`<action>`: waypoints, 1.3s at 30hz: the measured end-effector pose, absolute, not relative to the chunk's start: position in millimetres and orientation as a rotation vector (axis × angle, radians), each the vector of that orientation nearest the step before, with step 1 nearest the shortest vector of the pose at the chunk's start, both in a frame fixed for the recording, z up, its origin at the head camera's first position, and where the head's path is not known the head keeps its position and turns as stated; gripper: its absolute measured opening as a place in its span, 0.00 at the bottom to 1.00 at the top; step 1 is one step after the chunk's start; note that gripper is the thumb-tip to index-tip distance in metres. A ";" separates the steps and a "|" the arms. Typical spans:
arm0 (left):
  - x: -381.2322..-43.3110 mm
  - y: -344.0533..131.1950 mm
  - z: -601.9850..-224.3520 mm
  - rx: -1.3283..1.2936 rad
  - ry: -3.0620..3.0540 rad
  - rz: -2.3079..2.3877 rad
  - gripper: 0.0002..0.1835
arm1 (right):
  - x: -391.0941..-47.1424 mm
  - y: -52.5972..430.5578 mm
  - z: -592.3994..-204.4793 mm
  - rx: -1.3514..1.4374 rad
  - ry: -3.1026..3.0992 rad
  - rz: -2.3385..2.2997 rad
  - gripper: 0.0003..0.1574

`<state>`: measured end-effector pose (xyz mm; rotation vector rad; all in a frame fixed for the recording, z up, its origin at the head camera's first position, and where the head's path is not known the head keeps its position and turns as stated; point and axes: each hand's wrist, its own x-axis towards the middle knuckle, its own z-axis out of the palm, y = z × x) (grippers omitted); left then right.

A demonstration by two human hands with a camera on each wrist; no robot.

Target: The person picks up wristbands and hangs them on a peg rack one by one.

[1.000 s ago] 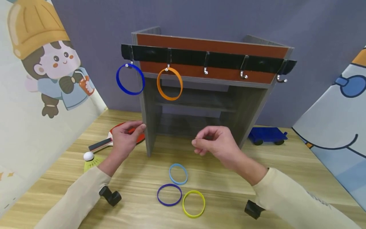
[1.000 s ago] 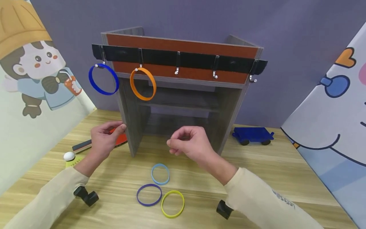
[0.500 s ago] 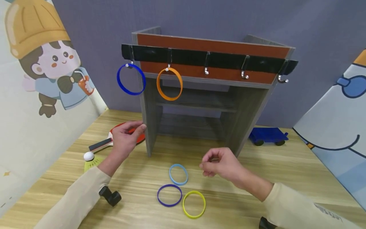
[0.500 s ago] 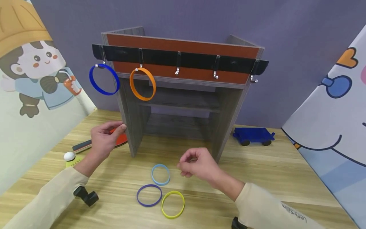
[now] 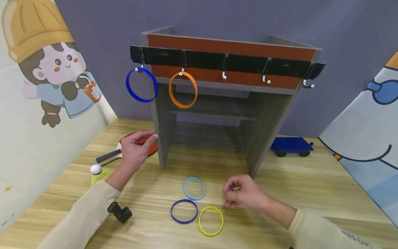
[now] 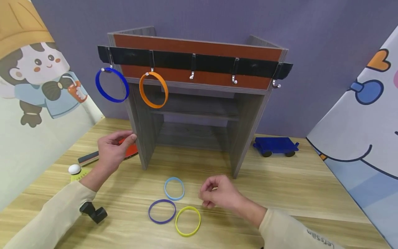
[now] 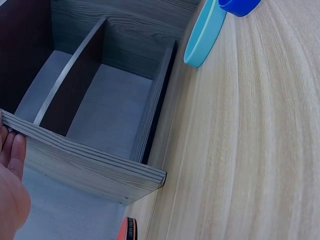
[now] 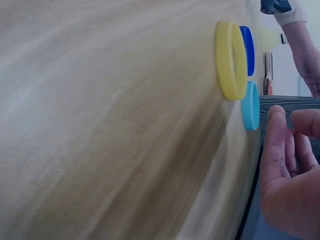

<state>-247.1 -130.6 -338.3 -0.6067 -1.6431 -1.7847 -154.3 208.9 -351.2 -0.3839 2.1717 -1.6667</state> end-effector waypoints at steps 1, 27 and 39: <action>-247.0 -130.6 -338.2 -0.606 -1.644 -1.785 0.06 | -153.9 209.2 -353.4 -0.374 2.169 -1.664 0.09; -246.4 -130.0 -338.1 -0.603 -1.663 -1.762 0.06 | -146.2 209.3 -382.2 -0.334 2.039 -1.590 0.10; -247.4 -131.3 -339.3 -0.600 -1.664 -1.759 0.06 | -155.1 209.7 -388.8 -0.328 2.037 -1.544 0.14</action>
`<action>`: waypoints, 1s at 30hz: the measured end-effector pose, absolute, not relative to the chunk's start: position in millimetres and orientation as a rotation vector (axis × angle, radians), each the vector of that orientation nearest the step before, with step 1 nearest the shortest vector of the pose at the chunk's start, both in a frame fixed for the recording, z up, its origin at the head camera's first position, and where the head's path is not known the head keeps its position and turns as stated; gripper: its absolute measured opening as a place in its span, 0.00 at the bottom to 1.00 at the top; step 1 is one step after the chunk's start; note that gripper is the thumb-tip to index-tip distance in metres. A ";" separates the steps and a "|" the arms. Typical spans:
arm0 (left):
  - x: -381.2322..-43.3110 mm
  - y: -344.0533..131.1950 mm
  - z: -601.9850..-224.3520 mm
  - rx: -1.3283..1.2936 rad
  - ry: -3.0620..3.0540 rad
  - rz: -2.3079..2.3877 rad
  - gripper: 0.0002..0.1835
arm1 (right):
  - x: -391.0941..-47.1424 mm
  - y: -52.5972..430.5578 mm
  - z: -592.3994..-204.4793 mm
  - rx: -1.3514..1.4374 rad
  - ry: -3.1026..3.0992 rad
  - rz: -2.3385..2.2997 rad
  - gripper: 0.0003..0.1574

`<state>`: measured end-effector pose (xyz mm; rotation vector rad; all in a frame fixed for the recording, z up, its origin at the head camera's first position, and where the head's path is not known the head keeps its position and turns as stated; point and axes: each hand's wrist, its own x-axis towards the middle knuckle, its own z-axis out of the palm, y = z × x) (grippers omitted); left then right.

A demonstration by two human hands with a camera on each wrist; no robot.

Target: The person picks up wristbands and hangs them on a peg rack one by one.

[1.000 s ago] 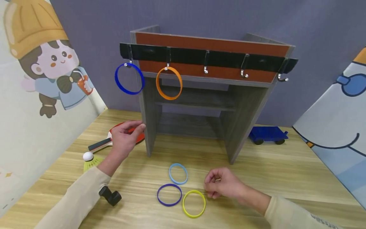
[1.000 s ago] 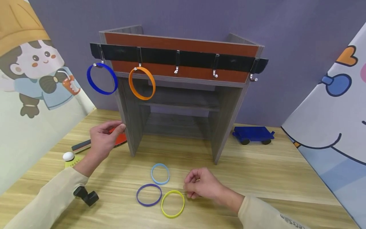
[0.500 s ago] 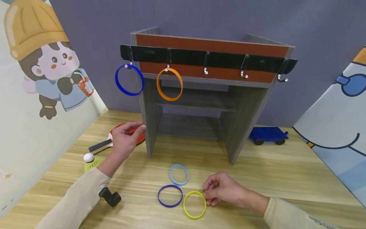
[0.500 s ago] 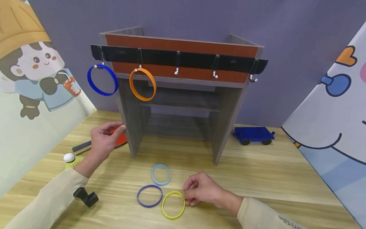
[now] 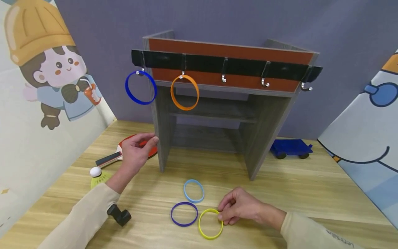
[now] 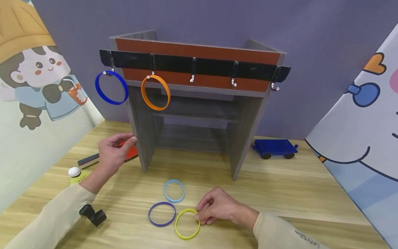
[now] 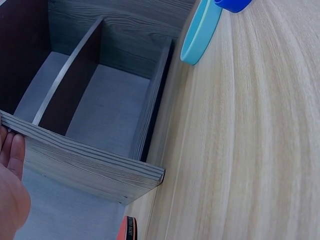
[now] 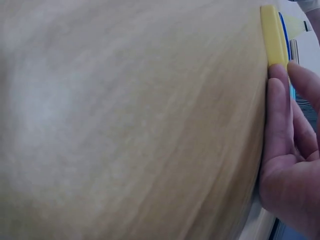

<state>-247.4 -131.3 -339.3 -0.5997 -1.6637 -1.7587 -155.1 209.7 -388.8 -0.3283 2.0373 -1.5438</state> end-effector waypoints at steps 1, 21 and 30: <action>-247.3 -131.6 -339.5 -0.597 -1.667 -1.760 0.06 | -155.1 209.5 -388.9 -0.330 2.040 -1.542 0.14; -243.4 -130.2 -338.0 -0.573 -1.653 -1.779 0.07 | -153.9 209.6 -389.4 -0.376 2.049 -1.549 0.07; -226.9 -123.7 -321.2 -0.592 -1.696 -1.744 0.07 | -146.5 217.7 -387.9 -0.420 2.067 -1.554 0.05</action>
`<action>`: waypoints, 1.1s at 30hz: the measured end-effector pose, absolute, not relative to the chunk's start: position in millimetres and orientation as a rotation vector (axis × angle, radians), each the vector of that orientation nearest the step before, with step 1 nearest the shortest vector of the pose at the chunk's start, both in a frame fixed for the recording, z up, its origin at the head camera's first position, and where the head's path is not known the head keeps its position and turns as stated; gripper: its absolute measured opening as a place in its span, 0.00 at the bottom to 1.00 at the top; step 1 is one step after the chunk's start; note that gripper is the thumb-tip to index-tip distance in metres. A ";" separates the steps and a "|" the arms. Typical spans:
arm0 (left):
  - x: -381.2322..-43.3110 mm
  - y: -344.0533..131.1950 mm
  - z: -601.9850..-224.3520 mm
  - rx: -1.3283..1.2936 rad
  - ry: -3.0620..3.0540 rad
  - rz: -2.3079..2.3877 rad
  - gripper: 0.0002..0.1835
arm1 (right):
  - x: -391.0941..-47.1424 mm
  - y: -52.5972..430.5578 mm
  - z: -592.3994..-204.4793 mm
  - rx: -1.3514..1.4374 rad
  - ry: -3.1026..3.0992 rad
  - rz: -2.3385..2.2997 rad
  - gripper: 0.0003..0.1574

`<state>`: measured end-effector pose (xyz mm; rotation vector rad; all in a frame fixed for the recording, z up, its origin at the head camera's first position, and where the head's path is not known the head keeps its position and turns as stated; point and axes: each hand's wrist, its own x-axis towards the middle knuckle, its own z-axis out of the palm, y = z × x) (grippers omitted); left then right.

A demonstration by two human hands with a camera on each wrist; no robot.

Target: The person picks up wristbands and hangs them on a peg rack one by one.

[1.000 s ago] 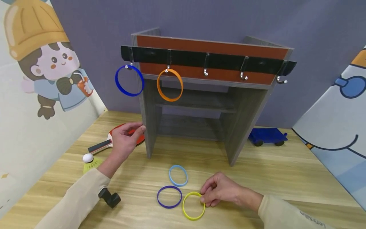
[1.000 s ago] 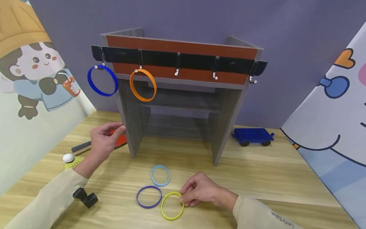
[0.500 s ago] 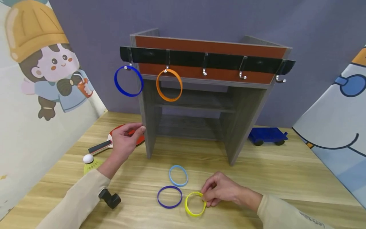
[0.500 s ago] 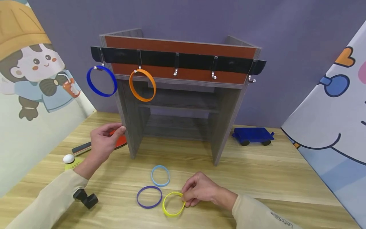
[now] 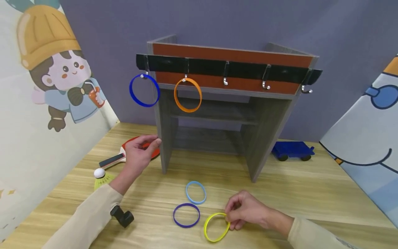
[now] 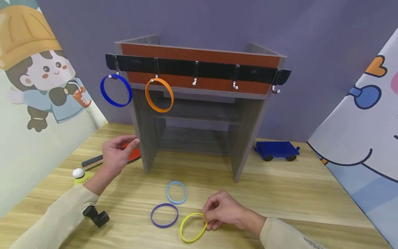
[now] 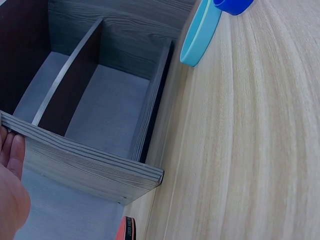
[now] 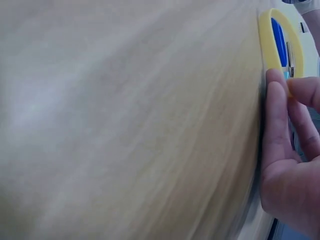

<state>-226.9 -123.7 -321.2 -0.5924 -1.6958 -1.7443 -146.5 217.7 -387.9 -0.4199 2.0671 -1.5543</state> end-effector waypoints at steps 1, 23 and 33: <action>-226.4 -123.5 -320.7 -0.585 -1.708 -1.736 0.07 | -145.6 218.9 -387.9 -0.417 2.072 -1.558 0.05; -225.6 -123.4 -320.3 -0.587 -1.722 -1.735 0.07 | -137.9 247.8 -365.6 -0.439 1.993 -1.731 0.04; -225.6 -123.3 -319.7 -0.597 -1.711 -1.727 0.07 | -144.9 258.8 -358.4 -0.518 1.914 -1.837 0.05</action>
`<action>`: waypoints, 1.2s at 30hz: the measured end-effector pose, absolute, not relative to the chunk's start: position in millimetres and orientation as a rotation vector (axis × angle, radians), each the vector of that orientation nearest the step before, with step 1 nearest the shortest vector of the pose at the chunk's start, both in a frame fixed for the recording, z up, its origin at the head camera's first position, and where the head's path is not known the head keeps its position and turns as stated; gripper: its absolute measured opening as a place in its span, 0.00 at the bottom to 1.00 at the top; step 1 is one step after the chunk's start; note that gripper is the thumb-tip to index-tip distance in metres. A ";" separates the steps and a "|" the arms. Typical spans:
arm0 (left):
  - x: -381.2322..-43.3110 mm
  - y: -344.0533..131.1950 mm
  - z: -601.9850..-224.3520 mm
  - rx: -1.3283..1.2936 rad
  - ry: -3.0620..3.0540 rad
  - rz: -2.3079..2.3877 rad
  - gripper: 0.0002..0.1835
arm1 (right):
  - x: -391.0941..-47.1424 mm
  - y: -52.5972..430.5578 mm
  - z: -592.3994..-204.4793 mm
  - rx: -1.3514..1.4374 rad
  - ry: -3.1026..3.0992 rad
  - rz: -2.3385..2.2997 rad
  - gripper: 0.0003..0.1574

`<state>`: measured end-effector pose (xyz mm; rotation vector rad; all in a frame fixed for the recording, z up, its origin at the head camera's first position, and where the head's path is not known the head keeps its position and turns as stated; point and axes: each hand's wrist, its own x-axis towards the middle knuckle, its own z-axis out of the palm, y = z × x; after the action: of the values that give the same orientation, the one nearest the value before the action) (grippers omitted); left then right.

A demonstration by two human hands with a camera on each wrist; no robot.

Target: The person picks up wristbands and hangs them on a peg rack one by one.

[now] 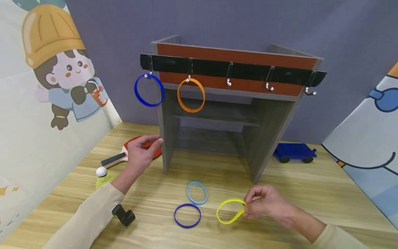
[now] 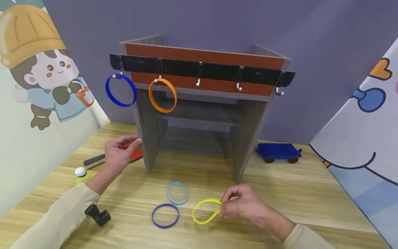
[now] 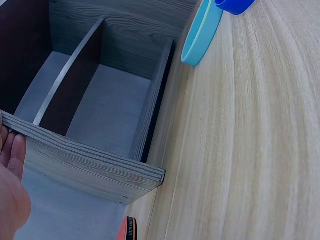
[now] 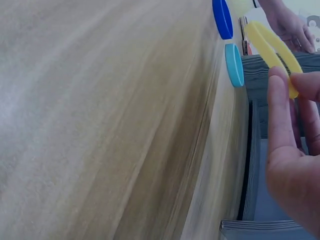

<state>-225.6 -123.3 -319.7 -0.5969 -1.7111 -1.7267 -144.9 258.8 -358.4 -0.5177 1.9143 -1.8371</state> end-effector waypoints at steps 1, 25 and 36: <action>-225.6 -123.4 -319.8 -0.596 -1.713 -1.727 0.07 | -145.4 259.4 -358.0 -0.517 1.914 -1.844 0.06; -226.9 -123.8 -319.8 -0.613 -1.715 -1.703 0.06 | -164.3 248.0 -336.1 -0.689 1.573 -2.357 0.17; -226.8 -123.7 -320.0 -0.622 -1.685 -1.737 0.06 | -175.1 236.4 -301.0 -0.711 1.545 -2.529 0.15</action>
<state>-226.8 -123.7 -320.0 -0.6217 -1.6855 -1.7373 -175.1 236.4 -301.0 -0.7108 1.5453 -2.5290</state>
